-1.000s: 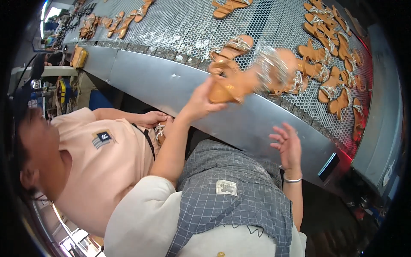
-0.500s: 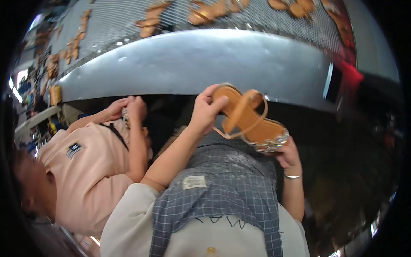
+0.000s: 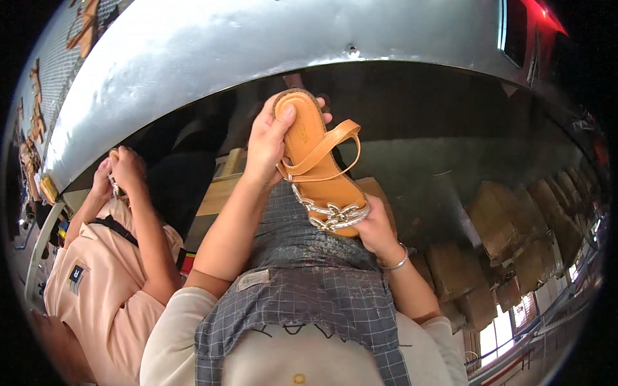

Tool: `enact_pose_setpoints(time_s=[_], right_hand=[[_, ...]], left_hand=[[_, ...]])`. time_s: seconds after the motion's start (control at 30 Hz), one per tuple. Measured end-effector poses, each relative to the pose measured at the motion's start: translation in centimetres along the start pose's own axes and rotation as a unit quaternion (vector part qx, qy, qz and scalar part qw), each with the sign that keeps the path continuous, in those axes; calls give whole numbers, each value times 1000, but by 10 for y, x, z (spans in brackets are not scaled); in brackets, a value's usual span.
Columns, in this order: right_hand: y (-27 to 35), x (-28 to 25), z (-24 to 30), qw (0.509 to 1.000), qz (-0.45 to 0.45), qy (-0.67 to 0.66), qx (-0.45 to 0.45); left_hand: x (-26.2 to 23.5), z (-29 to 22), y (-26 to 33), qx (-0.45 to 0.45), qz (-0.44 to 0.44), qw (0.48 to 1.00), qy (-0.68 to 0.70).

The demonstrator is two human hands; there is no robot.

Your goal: Inspecting and handling sandals on a conveyor belt in a shoe factory finishing area.

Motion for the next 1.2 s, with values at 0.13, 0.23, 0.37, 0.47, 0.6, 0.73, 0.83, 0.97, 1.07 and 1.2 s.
enact_pose_setpoints(time_s=[0.13,0.23,0.37,0.47,0.6,0.73,0.83,0.97,1.07,1.2], right_hand=[[-10,5,-9,999,-24,-43,-9],[-15,8,-9,998,-46,12,-42],[-11,30,25,960,-44,235,-147],[-9,29,22,964,-49,228,-128],[-1,29,18,969,-74,215,-96],[7,30,41,964,-83,238,-81],[7,26,64,969,-57,228,-76],[8,26,65,966,-33,243,-77],[4,56,59,950,-12,291,-112],[-16,70,19,987,-36,118,-103]], left_hand=[[9,-5,-10,-12,22,999,-25],[17,-9,-14,-47,41,998,-21],[19,-15,-10,-48,3,997,-67],[21,-10,-9,-57,-26,995,-84],[24,-9,-4,-75,-56,992,-84],[29,-3,0,-91,-87,991,-44],[30,-3,6,-96,-107,990,5],[33,-3,1,-122,-80,989,13],[40,-2,-9,-166,17,985,-41],[33,2,-19,-200,93,972,-84]])
Point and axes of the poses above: each hand's wrist, its own y-axis away from the middle knuckle, its own x-axis out of the palm, z = x × y, the point moved 10 cm from there along -y, towards the middle knuckle, and after that the axes turned 13 degrees about -x, right-handed, at the moved point
